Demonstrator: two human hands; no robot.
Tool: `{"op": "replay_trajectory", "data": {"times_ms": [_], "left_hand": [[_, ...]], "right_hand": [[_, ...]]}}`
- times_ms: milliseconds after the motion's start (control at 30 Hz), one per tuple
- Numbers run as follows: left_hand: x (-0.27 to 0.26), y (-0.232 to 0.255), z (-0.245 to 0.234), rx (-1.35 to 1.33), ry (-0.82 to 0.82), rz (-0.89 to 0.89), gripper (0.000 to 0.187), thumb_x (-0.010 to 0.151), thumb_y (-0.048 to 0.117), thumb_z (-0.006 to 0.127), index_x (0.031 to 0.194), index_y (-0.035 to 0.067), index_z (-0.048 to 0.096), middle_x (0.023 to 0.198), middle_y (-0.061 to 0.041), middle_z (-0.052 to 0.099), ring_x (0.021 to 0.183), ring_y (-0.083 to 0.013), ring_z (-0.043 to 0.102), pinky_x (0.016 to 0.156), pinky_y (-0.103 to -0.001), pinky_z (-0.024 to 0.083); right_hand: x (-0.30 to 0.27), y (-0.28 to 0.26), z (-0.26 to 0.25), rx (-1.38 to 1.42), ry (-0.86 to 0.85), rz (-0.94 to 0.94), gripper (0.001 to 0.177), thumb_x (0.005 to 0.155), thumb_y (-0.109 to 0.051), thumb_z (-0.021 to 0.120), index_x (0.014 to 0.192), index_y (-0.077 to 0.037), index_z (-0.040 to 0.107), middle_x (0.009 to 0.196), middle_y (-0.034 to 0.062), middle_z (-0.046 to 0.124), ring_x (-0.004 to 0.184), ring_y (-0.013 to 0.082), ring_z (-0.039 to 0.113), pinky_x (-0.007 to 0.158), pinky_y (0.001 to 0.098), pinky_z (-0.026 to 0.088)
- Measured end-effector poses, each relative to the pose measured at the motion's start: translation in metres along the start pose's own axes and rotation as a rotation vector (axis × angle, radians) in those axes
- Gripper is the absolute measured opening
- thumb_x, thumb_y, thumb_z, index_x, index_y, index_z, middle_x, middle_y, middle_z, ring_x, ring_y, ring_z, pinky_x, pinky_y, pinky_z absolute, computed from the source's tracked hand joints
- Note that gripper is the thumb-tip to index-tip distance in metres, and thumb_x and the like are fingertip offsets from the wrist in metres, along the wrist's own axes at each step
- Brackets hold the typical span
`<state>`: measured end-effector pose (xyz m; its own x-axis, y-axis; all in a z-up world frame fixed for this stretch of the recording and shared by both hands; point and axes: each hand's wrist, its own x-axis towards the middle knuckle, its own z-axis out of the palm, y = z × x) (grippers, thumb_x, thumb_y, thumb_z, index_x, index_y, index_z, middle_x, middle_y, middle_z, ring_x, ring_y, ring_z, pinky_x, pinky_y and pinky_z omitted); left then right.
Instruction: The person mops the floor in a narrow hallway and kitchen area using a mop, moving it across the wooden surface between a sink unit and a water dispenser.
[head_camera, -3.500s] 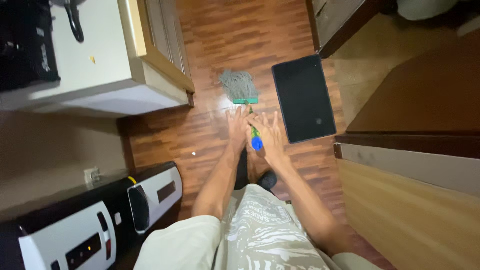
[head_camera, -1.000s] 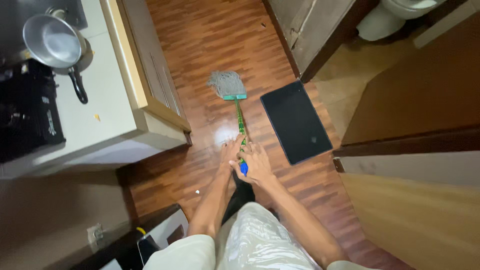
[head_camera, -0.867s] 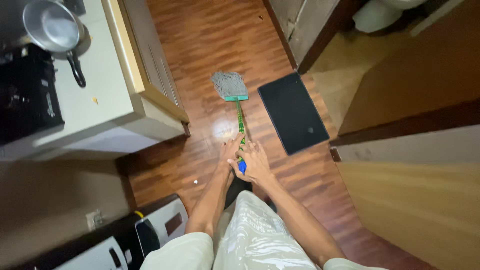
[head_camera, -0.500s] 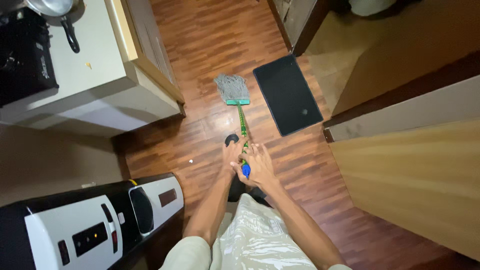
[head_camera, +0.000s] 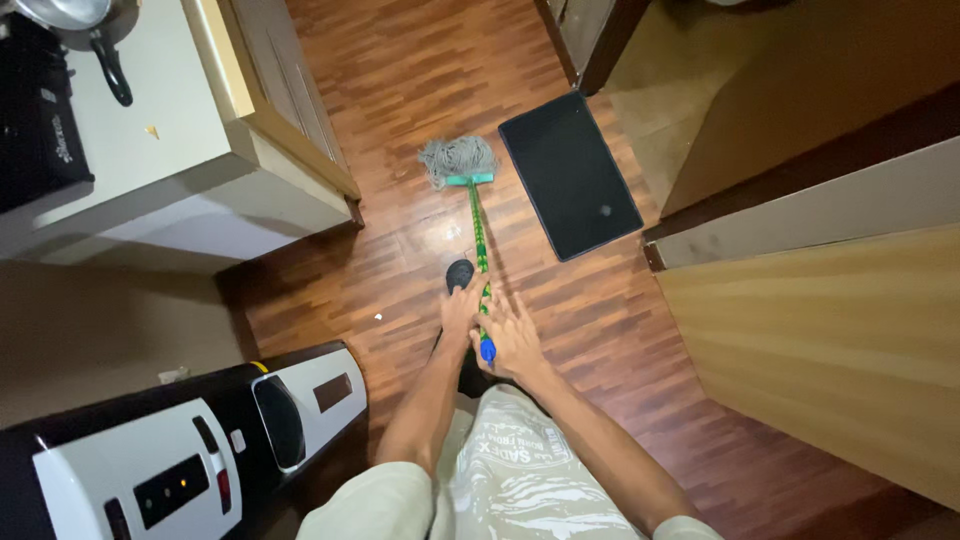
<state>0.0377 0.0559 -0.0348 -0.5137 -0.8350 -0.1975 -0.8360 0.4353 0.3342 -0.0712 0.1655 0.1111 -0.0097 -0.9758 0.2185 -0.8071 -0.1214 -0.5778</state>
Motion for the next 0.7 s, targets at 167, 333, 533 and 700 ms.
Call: {"op": "replay_trajectory", "data": {"times_ms": [167, 333, 533, 700], "left_hand": [[0.065, -0.011, -0.012, 0.051, 0.04, 0.017, 0.054, 0.092, 0.038, 0.059, 0.145, 0.03, 0.05, 0.154, 0.003, 0.052, 0.113, -0.0325, 0.067, 0.09, -0.061, 0.049], [0.155, -0.022, -0.04, -0.028, -0.154, -0.085, 0.056, 0.104, 0.039, 0.052, 0.159, 0.035, 0.046, 0.141, -0.006, 0.062, 0.121, -0.0322, 0.067, 0.101, -0.058, 0.048], [0.28, -0.036, -0.085, 0.033, 0.019, 0.053, 0.054, 0.093, 0.041, 0.061, 0.145, 0.03, 0.049, 0.154, 0.0, 0.049, 0.119, -0.0308, 0.062, 0.099, -0.067, 0.04], [0.389, -0.053, -0.119, 0.045, -0.107, -0.016, 0.062, 0.089, 0.029, 0.062, 0.148, 0.032, 0.046, 0.161, 0.003, 0.044, 0.119, -0.0294, 0.062, 0.094, -0.064, 0.045]], "right_hand": [[0.058, 0.029, 0.004, -0.027, -0.052, 0.055, 0.026, 0.086, -0.029, 0.067, 0.106, -0.012, 0.072, 0.131, 0.0228, 0.065, 0.138, 0.044, 0.048, 0.12, 0.0599, 0.025], [0.142, 0.061, 0.003, -0.012, -0.036, 0.086, 0.026, 0.085, -0.028, 0.066, 0.105, -0.012, 0.072, 0.133, 0.0229, 0.065, 0.137, 0.0435, 0.049, 0.119, 0.06, 0.024], [0.264, 0.108, -0.001, 0.016, 0.017, 0.077, 0.022, 0.087, -0.028, 0.066, 0.102, -0.013, 0.073, 0.132, 0.0208, 0.065, 0.138, 0.0414, 0.05, 0.124, 0.0592, 0.025], [0.37, 0.148, 0.003, -0.022, -0.066, 0.094, 0.023, 0.084, -0.028, 0.069, 0.1, -0.013, 0.074, 0.133, 0.0214, 0.065, 0.137, 0.0417, 0.049, 0.119, 0.059, 0.026]]}}
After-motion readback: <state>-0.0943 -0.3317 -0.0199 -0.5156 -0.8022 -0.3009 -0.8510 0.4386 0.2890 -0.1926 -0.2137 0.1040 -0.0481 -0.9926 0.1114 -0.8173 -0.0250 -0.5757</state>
